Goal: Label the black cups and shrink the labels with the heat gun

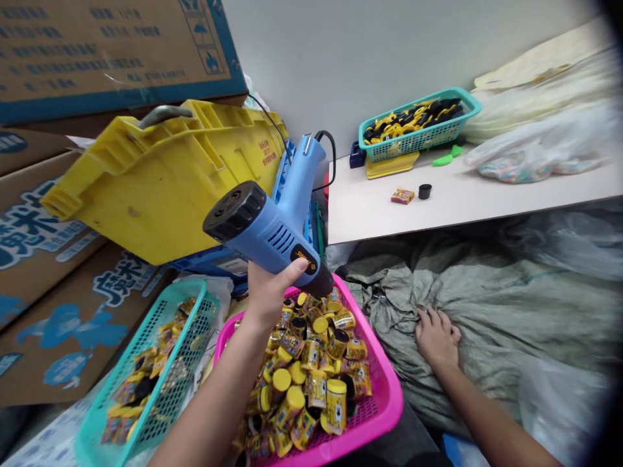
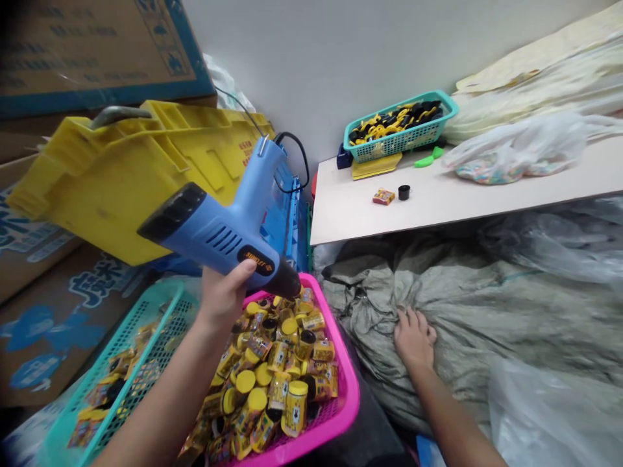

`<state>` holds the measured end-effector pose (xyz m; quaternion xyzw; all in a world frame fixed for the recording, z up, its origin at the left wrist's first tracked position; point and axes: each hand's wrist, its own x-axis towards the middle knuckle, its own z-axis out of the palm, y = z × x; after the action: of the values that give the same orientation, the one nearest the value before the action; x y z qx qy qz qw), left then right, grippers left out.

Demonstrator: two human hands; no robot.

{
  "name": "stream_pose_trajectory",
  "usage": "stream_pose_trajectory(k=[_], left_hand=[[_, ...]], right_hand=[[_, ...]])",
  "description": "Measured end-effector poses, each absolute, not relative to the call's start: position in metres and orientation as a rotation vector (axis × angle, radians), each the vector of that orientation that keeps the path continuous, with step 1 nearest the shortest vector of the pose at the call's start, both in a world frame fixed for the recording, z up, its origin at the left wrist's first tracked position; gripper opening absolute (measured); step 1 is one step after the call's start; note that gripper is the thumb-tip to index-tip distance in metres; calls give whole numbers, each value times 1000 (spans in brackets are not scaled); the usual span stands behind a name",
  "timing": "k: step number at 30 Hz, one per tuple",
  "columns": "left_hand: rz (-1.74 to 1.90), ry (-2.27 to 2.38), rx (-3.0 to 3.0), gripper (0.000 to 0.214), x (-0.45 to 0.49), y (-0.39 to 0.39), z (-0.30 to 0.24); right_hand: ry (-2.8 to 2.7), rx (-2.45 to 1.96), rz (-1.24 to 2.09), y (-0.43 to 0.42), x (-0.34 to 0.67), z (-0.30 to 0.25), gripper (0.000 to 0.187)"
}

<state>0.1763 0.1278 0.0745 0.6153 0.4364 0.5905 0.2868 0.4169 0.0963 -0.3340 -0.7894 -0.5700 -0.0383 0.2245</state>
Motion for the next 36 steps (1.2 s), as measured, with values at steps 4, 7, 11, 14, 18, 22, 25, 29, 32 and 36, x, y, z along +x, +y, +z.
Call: stream_pose_trajectory(k=[4, 7, 11, 14, 18, 22, 25, 29, 32, 36], left_hand=[[1597, 1240, 1689, 47, 176, 128, 72], [1590, 1304, 1750, 50, 173, 129, 68], [1559, 1288, 1751, 54, 166, 132, 63], [1558, 1242, 1668, 55, 168, 133, 63], [1588, 1137, 1479, 55, 176, 134, 65], [1609, 1124, 1400, 57, 175, 133, 65], [1619, 1118, 1285, 61, 167, 128, 64], [1602, 1131, 1189, 67, 160, 116, 64], [1566, 1159, 1208, 67, 157, 108, 63], [1538, 1163, 1238, 67, 159, 104, 58]], right_hand=[[-1550, -2184, -84, 96, 416, -333, 36], [-1558, -2193, -82, 97, 416, -332, 37], [-1570, -2192, -110, 97, 416, -333, 37], [-1562, -2188, -118, 97, 417, -334, 36], [-1563, -2193, -91, 97, 416, -333, 35], [-1559, -2209, -68, 97, 416, -330, 35], [-1572, -2209, -41, 97, 416, -328, 35], [-1576, -2215, 6, 97, 416, -326, 35], [-1574, -2215, 28, 98, 416, -326, 34], [-1573, -2230, 58, 99, 416, -326, 35]])
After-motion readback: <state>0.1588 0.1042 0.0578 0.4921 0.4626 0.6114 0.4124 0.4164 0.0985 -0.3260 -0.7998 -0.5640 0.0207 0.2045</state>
